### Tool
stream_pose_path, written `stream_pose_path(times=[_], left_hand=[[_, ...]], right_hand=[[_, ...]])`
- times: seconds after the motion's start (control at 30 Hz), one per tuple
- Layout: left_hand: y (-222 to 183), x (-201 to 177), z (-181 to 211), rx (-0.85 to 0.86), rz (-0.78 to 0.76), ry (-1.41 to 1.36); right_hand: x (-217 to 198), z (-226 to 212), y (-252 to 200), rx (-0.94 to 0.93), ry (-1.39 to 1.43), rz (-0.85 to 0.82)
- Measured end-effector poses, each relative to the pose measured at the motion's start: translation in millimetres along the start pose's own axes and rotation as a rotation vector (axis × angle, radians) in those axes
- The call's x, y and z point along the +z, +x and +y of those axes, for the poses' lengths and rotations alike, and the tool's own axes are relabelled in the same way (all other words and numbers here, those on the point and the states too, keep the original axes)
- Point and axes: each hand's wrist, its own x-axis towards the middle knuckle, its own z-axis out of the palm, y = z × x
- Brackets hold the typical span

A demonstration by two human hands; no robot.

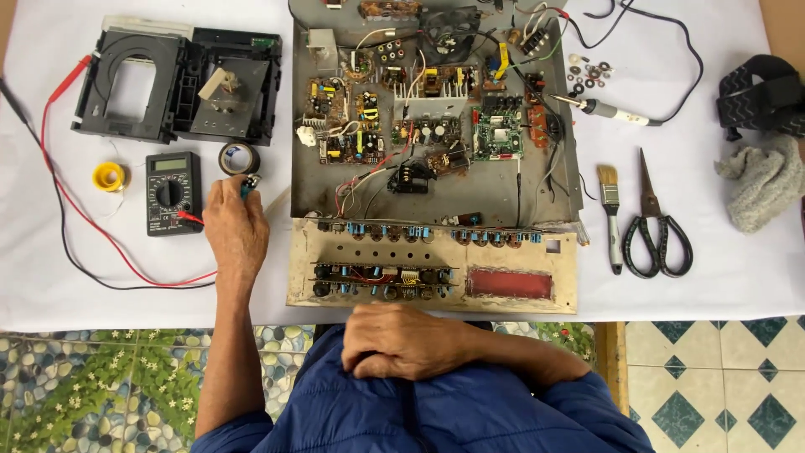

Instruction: Inspecting and manipulating internal wires and components of an electronic device, using a lighter to heat a component.

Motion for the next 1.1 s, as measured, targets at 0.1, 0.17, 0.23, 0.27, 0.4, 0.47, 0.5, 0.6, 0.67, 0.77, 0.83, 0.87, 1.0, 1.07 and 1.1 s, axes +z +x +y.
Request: stream_pose_path(times=[0.1,0.17,0.23,0.27,0.4,0.47,0.5,0.6,0.67,0.77,0.83,0.87,1.0,1.07,1.1], left_hand=[[-5.5,2.6,3.8,-0.003,-0.071,0.042],[-6.8,12.8,-3.9,0.022,-0.083,0.115],[-7.6,16.6,-8.0,0.035,-0.091,0.192],[-7.4,16.1,-7.6,0.024,-0.100,0.228],[-4.4,14.7,-11.1,0.020,-0.126,0.264],[-2.9,12.4,-6.6,-0.003,-0.134,0.250],[-3.6,11.7,-4.1,-0.026,-0.145,0.236],[-6.5,19.4,-15.3,0.008,-0.107,0.302],[-7.9,18.2,-13.4,0.043,-0.073,0.336],[-6.2,17.4,-12.4,0.075,-0.037,0.356],[-7.2,15.9,-12.7,0.065,-0.042,0.344],[-7.1,15.4,-12.2,0.059,-0.057,0.317],[-8.9,20.0,-21.0,0.053,-0.110,0.301],[-8.3,17.7,-17.7,0.064,-0.096,0.280],[-8.2,16.9,-16.0,0.069,-0.082,0.262]], right_hand=[[-30.1,-39.8,-10.4,0.041,0.082,-0.008],[-43.4,-53.8,-25.8,0.009,0.091,0.016],[-50.6,-64.0,-40.4,-0.025,0.106,0.027],[-52.7,-66.9,-47.6,-0.012,0.084,0.107],[-68.3,-76.0,-71.2,0.093,-0.041,0.166],[-71.3,-73.8,-89.9,0.136,-0.122,0.199],[-72.5,-72.8,-99.9,0.181,-0.201,0.235],[-81.9,-75.8,-122.7,0.261,-0.285,0.312],[-89.3,-75.9,-141.5,0.333,-0.384,0.401],[-102.7,-76.4,-166.7,0.468,-0.584,0.604],[-108.2,-76.7,-178.9,0.538,-0.676,0.714],[-111.3,-77.2,-182.8,0.539,-0.716,0.806],[-116.5,-79.8,-210.9,0.413,-0.779,1.094],[-114.7,-82.9,-209.8,0.381,-0.855,1.251],[-112.8,-84.9,-209.7,0.345,-0.930,1.401]])
